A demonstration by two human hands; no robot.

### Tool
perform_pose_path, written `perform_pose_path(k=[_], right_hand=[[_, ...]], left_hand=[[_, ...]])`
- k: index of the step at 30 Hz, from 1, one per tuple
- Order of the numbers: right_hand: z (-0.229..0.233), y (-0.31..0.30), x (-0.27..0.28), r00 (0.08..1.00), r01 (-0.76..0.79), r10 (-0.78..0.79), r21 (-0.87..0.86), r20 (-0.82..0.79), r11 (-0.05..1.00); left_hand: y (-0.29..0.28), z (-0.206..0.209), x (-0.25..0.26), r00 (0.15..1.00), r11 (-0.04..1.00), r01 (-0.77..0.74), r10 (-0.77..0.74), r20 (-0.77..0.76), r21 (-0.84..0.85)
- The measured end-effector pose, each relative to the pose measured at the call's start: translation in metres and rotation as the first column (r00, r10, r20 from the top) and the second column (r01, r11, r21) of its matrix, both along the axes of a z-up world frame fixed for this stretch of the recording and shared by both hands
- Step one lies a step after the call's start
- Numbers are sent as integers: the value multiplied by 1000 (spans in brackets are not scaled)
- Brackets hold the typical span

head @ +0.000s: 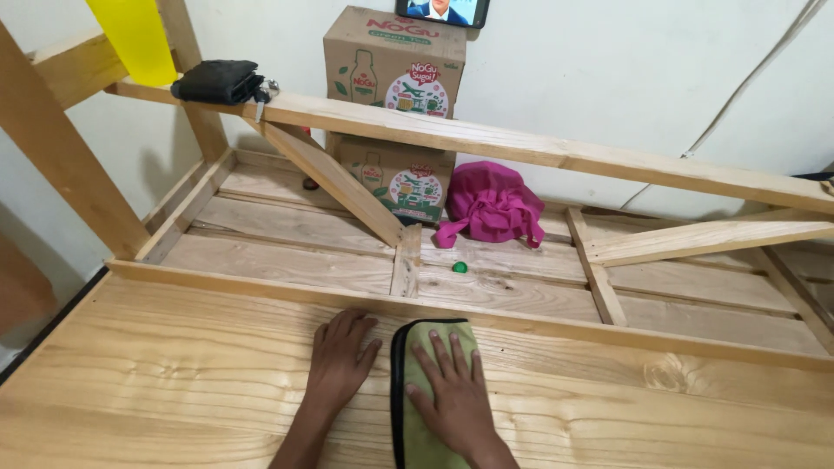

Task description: Wiping a wooden furniture structure with a cleaning cloth.

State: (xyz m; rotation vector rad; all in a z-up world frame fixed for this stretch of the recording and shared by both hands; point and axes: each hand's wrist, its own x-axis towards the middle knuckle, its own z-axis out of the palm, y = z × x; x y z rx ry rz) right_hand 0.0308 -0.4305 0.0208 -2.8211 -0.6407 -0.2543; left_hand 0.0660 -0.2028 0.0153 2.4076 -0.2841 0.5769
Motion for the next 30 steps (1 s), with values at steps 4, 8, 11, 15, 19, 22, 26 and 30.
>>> perform_pose_path(k=[4, 8, 11, 15, 19, 22, 26, 30], right_hand=[[0, -2, -14, 997, -68, 68, -10, 24, 998], [-3, -29, -31, 983, -102, 92, -55, -159, 993], [-11, -58, -28, 992, -45, 33, -102, -119, 994], [-1, -57, -18, 978, 120, -135, -103, -157, 987], [0, -21, -3, 983, 142, -150, -86, -102, 986], [2, 1, -5, 995, 61, -64, -45, -75, 997], [9, -1, -24, 991, -28, 22, -45, -131, 999], [-12, -45, -27, 1000, -9, 7, -87, -23, 996]], left_hand=[[1, -6, 3, 1000, 1000, 5, -5, -6, 4], [1, -7, 4, 1000, 1000, -8, 8, 8, 23], [1, -12, 6, 999, 999, -16, 15, 33, 28], [1, -11, 4, 999, 1000, -7, 6, 46, 17], [0, -9, 2, 997, 1000, -7, 5, 72, 16], [0, -11, 4, 997, 999, -17, 14, 79, 46], [0, -7, 4, 998, 999, -12, 9, 68, 43], [-6, -3, 1, 997, 998, 63, -63, 51, -11]])
